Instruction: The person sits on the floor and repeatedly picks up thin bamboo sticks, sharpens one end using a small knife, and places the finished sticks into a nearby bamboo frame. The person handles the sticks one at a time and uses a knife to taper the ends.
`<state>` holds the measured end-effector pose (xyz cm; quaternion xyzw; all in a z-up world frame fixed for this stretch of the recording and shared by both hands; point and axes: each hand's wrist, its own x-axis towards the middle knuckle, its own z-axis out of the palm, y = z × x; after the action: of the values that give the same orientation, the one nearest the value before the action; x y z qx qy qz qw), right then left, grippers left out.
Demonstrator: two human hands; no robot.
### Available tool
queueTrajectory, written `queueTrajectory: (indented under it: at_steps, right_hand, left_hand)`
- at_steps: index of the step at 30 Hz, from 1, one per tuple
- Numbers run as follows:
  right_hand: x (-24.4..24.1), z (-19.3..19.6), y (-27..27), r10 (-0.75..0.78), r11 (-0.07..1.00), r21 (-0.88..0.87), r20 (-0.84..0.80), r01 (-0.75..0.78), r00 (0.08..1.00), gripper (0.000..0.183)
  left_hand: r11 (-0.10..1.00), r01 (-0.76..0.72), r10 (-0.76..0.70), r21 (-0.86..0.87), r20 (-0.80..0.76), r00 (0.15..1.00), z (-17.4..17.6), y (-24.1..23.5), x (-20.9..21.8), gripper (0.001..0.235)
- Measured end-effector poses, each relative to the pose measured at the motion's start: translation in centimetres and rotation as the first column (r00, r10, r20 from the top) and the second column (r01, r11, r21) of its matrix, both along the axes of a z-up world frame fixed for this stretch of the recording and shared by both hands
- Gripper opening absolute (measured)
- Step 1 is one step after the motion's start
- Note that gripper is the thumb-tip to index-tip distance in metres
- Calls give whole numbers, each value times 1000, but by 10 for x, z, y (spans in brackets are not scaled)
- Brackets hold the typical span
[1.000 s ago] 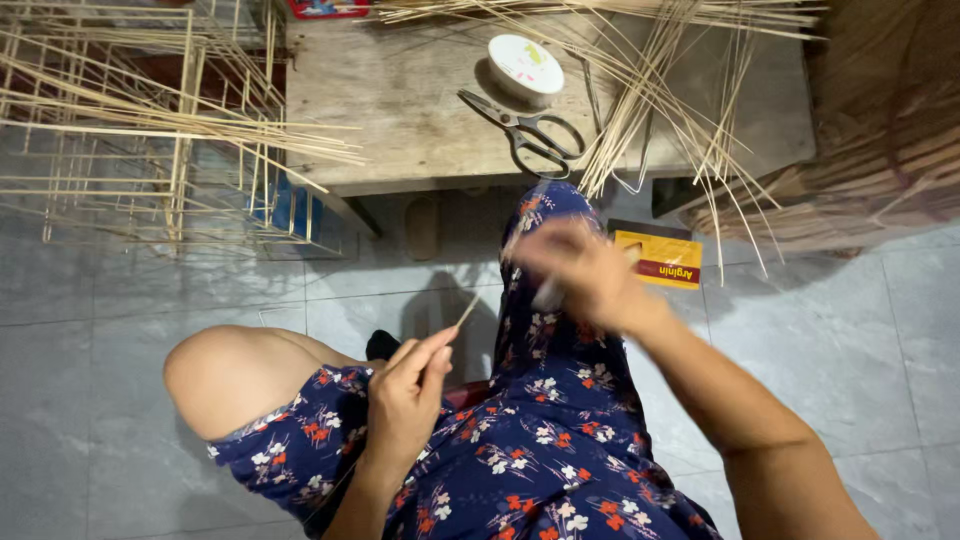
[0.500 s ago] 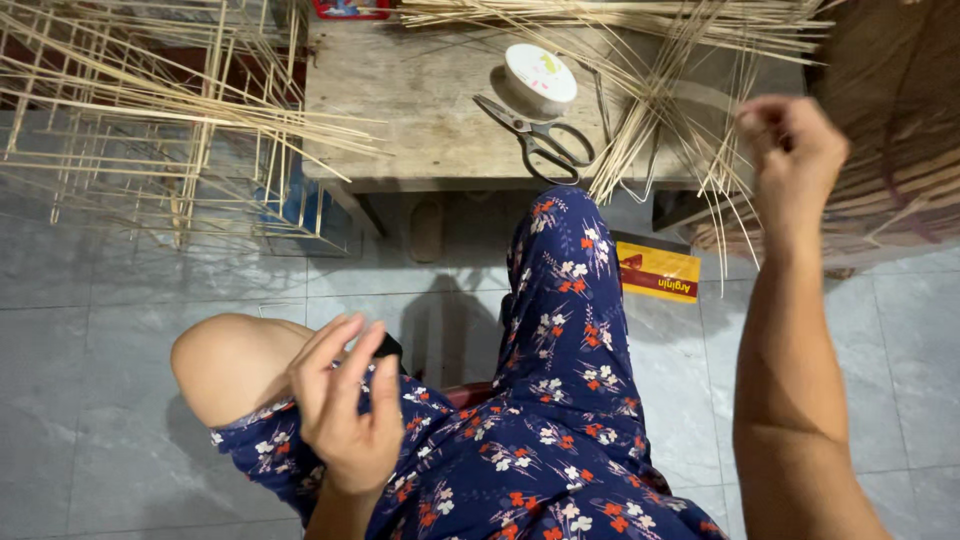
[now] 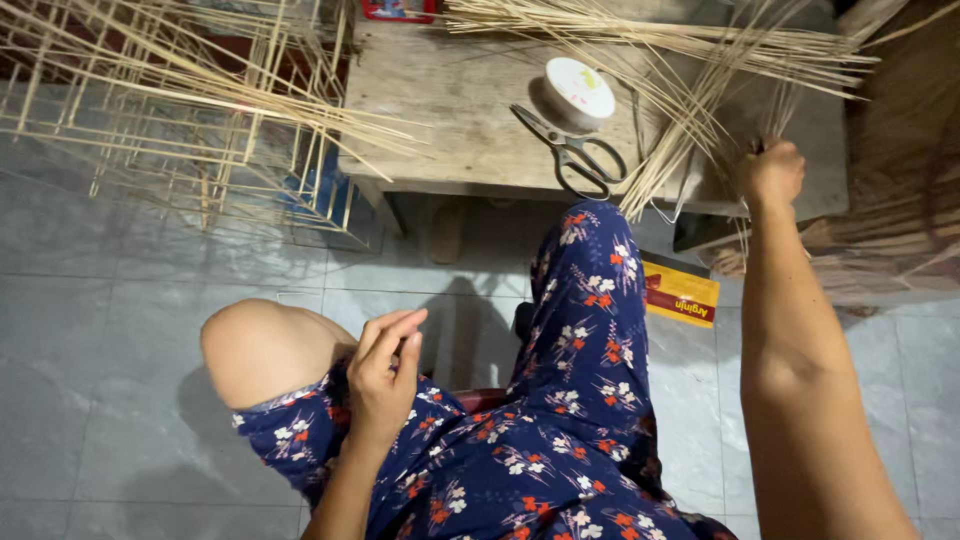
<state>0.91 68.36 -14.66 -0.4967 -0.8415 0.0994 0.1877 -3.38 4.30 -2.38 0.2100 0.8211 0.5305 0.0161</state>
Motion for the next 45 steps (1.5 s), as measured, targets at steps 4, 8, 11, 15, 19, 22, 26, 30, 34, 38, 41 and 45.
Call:
queueTrajectory:
  at_steps: [4, 8, 11, 15, 19, 22, 26, 30, 34, 38, 41, 45]
  right_hand:
    - [-6, 14, -12, 105, 993, 57, 49, -108, 993, 23]
    - [-36, 70, -60, 391, 916, 144, -113, -374, 914, 14]
    - [-90, 114, -139, 620, 719, 11, -463, -695, 633, 36]
    - [-146, 166, -264, 801, 499, 19, -392, -867, 453, 26]
    - [-224, 197, -371, 924, 366, 180, -183, -913, 334, 15]
    - [-264, 203, -416, 947, 318, 312, -56, -895, 317, 29]
    - [-297, 192, -441, 933, 355, 283, -46, -891, 357, 24]
    - [-320, 179, -446, 890, 446, 136, 42, -885, 454, 32]
    - [-333, 168, -443, 856, 513, 90, 23, -854, 516, 38]
    - [-337, 165, -425, 830, 557, 82, -26, -826, 557, 38]
    - [-335, 168, -406, 858, 512, 210, -83, -833, 507, 33]
    - [-334, 166, -391, 861, 493, 38, -166, -869, 481, 29]
  left_hand:
    - [998, 60, -61, -17, -83, 995, -23, -6, -26, 26]
    - [999, 29, -27, -28, 56, 998, -57, -1, -59, 32]
    - [990, -27, 11, 139, 109, 994, -84, 16, -78, 24]
    - [986, -99, 85, 134, 107, 991, -106, 31, -79, 19]
    - [985, -110, 100, 133, 75, 992, -110, 32, -83, 19]
    - [969, -179, 158, 169, 126, 979, -108, 29, -87, 19]
    - [965, -209, 181, 159, 174, 968, -104, 23, -91, 20]
    - [966, -224, 188, 130, 242, 952, -97, 21, -92, 20]
    - [961, -229, 191, 155, 228, 955, -94, 23, -91, 21]
    - [968, -201, 161, 150, 241, 957, -96, 25, -91, 21]
    - [967, -197, 155, 165, 234, 960, -99, 29, -92, 22]
    - [922, -234, 149, 310, 272, 951, -106, 40, -102, 26]
